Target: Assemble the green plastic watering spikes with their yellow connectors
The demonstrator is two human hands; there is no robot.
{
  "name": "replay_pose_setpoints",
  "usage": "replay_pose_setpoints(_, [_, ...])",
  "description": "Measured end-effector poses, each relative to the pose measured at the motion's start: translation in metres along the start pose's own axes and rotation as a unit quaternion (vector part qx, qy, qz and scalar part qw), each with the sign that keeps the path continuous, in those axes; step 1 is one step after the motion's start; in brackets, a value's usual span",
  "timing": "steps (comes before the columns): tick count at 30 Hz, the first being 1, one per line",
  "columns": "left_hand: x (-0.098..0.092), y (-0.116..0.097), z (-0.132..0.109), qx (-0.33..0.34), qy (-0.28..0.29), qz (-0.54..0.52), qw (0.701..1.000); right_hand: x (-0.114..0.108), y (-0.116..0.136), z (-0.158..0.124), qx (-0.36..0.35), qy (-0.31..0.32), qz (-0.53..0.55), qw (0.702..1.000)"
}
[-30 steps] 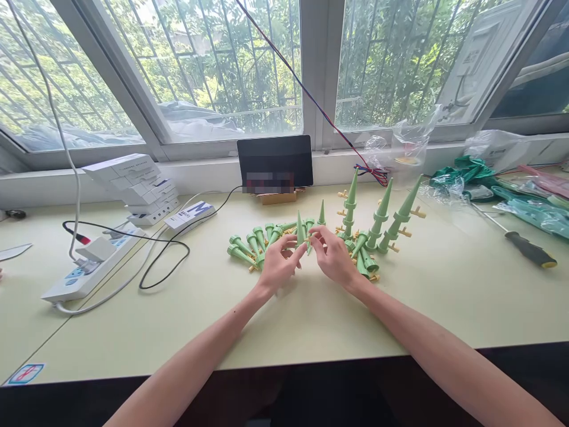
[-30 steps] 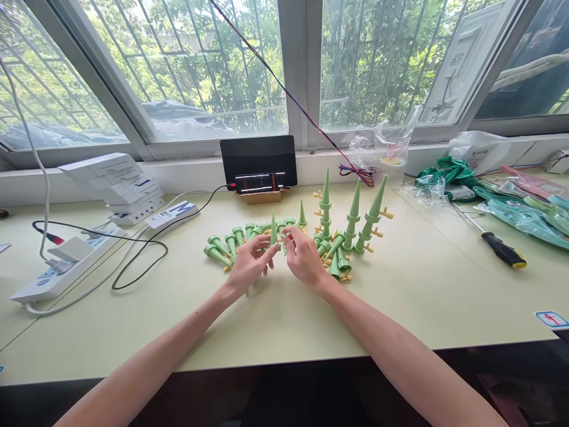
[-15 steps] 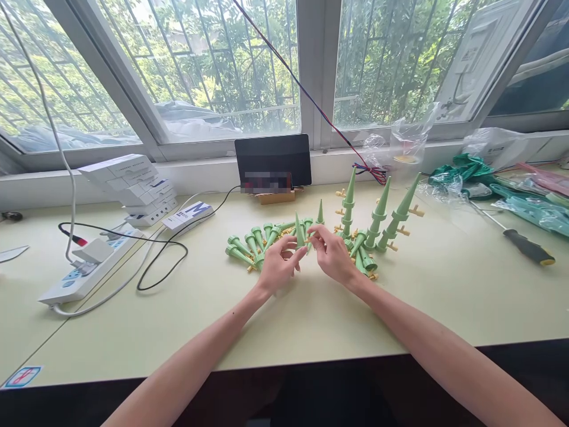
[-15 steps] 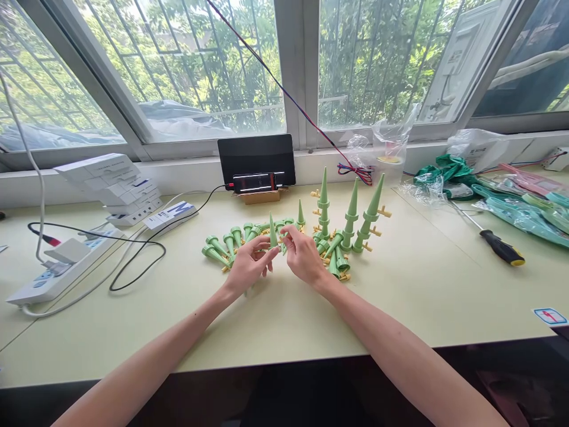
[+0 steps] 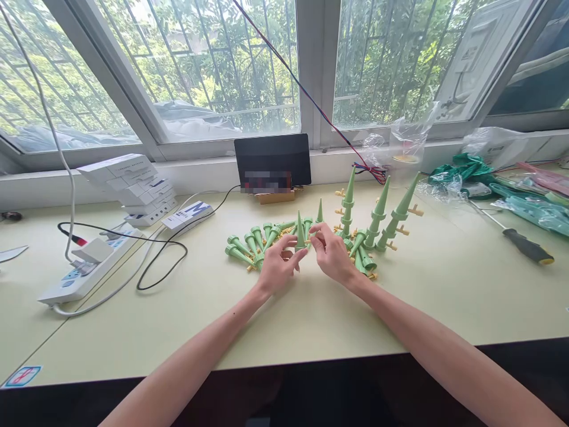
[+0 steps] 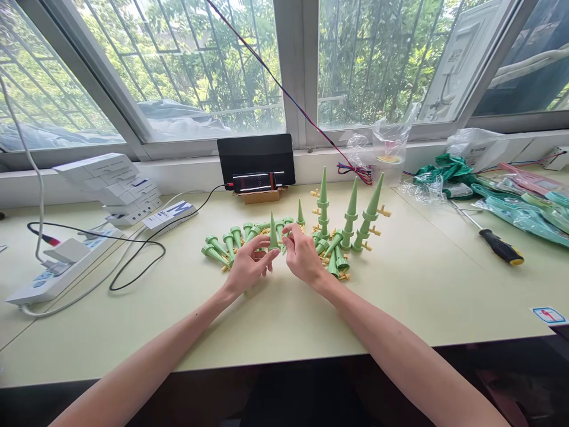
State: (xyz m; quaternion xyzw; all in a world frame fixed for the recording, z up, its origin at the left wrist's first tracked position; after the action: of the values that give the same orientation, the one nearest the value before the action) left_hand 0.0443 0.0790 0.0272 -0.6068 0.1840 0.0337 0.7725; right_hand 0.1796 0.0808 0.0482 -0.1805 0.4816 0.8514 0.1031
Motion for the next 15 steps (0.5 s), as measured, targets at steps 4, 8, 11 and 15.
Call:
replay_pose_setpoints(4, [-0.0006,-0.0021,-0.0002,0.003,-0.002,0.007,1.0,0.0007,-0.0022,-0.0005,0.017,0.003,0.025,1.0])
replay_pose_setpoints(8, [-0.0021,-0.0044,-0.0008,0.012,-0.009,0.015,1.0,0.0014,-0.0028,-0.0009,0.032,0.006,0.04,0.999])
replay_pose_setpoints(11, [-0.0034,-0.0068,-0.0015,0.028,-0.017,0.035,0.999,0.0022,-0.0041,-0.0013,0.042,0.01,0.055,0.998])
replay_pose_setpoints(15, [-0.0047,-0.0062,-0.0024,0.034,-0.031,0.055,0.997,0.0045,-0.0086,-0.0017,0.06,0.017,0.094,0.994])
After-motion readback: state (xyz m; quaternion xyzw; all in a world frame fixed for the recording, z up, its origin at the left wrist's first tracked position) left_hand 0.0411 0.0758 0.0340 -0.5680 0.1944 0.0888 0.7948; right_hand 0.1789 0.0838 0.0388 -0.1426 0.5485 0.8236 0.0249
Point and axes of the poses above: each hand's wrist, its own z-axis towards the middle knuckle, its own x-axis out of the palm, y = z × x, the point moved 9 cm from there along z, towards the middle knuckle, and after that the axes turned 4 degrees about y, right-handed, at the moved point
